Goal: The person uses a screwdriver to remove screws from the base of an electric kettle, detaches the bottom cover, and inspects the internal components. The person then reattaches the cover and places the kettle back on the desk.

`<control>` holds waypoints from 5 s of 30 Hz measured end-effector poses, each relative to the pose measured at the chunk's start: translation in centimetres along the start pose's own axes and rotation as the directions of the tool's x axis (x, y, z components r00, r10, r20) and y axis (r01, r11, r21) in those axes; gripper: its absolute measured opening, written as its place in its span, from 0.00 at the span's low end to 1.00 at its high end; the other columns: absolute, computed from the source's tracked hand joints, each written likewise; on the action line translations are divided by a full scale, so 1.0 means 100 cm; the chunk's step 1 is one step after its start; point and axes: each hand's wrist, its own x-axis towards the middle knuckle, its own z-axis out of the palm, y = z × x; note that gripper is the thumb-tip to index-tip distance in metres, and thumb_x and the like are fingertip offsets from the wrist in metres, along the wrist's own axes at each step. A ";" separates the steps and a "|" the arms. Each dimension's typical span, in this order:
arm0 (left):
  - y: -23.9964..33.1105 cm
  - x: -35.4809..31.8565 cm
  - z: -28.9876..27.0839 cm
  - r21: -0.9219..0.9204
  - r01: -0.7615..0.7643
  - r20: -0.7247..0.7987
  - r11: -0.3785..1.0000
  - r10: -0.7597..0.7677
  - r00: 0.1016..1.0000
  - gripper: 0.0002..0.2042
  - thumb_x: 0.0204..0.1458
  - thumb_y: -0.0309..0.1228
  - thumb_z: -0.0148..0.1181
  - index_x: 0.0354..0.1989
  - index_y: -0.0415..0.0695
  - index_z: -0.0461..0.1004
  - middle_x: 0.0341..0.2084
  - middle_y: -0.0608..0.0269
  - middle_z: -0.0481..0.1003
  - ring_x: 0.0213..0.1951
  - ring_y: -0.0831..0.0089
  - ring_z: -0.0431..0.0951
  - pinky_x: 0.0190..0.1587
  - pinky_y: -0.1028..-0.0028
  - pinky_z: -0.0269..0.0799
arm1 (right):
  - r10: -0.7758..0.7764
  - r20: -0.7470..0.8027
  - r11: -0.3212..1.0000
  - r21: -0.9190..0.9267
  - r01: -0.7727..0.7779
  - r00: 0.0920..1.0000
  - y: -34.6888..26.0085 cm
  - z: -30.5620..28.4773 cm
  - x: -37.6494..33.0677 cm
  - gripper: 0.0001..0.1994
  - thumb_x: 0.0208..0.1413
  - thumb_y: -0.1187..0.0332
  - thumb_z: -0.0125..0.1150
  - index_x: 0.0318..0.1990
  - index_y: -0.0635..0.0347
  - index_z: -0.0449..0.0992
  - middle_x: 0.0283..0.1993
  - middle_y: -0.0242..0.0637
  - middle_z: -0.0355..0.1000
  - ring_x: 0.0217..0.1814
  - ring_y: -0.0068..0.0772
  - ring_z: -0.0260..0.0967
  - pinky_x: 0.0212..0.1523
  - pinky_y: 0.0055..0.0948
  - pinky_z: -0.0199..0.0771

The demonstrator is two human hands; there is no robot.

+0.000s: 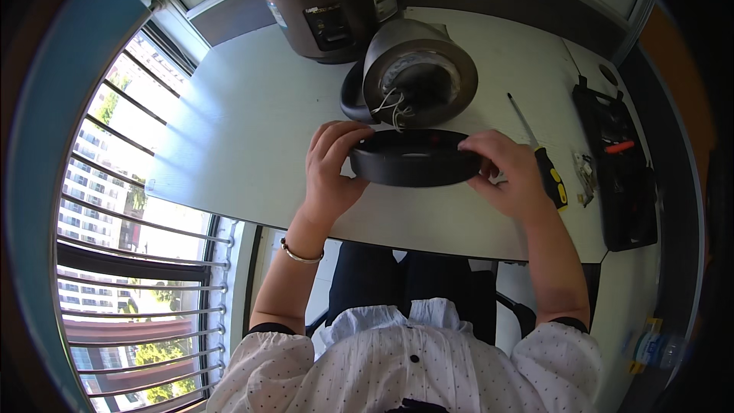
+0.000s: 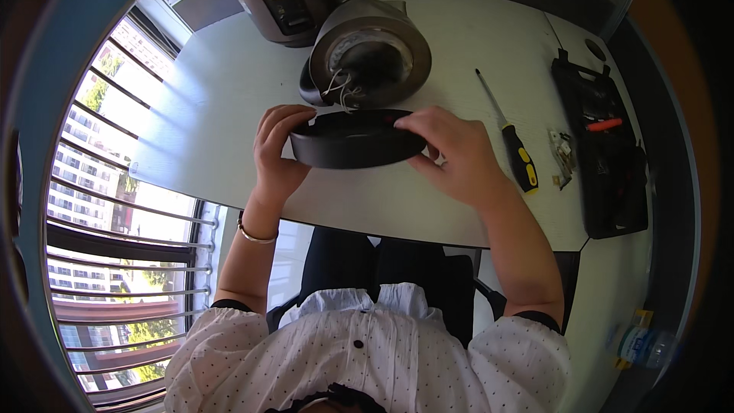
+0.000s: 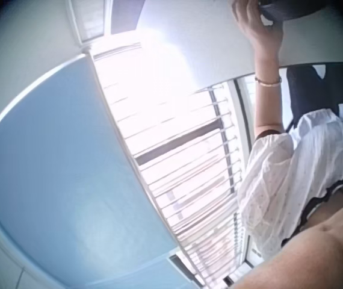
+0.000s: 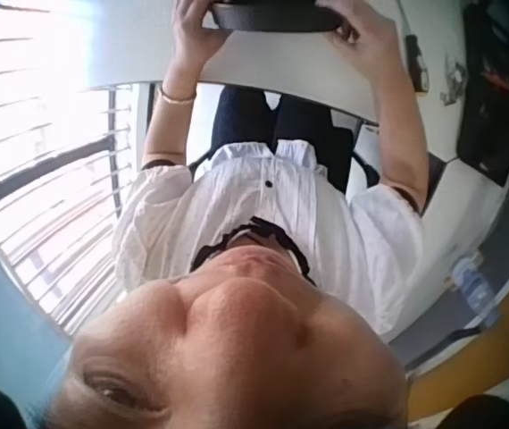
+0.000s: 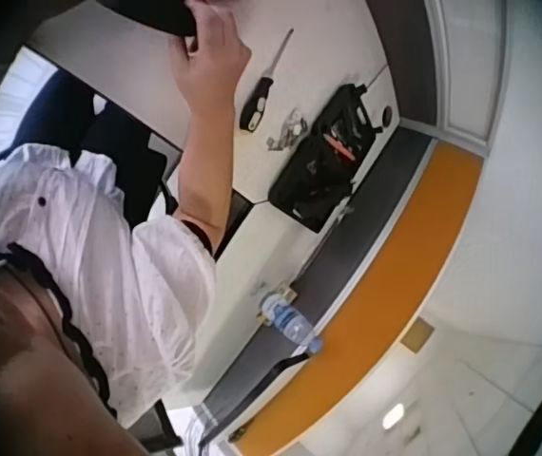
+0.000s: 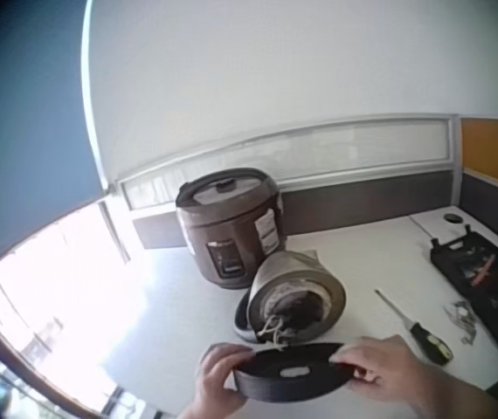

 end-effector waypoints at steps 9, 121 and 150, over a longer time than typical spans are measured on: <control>0.006 -0.004 -0.005 0.124 -0.046 -0.005 0.991 0.047 0.999 0.22 0.27 0.19 0.64 0.38 0.42 0.75 0.38 0.59 0.75 0.41 0.59 0.74 0.39 0.67 0.72 | -0.275 -0.008 0.930 -0.255 0.263 0.962 0.001 0.004 0.000 0.26 0.28 0.76 0.67 0.43 0.55 0.73 0.39 0.33 0.72 0.27 0.32 0.72 0.22 0.27 0.69; -0.002 -0.013 -0.010 -0.125 0.213 -0.003 0.969 -0.215 0.977 0.19 0.35 0.19 0.63 0.42 0.42 0.74 0.41 0.58 0.77 0.40 0.58 0.78 0.39 0.69 0.75 | 0.544 0.004 0.727 -0.502 -0.469 0.839 0.036 -0.023 -0.004 0.09 0.40 0.77 0.64 0.32 0.58 0.81 0.37 0.39 0.72 0.46 0.42 0.66 0.50 0.35 0.68; -0.005 -0.016 -0.013 -0.144 0.175 -0.012 0.974 -0.178 0.984 0.22 0.35 0.15 0.59 0.43 0.45 0.74 0.41 0.64 0.76 0.39 0.62 0.77 0.30 0.72 0.74 | 0.108 -0.436 0.876 -0.384 -0.293 0.893 0.073 0.021 0.061 0.13 0.59 0.66 0.53 0.49 0.56 0.75 0.31 0.50 0.75 0.33 0.51 0.75 0.35 0.40 0.73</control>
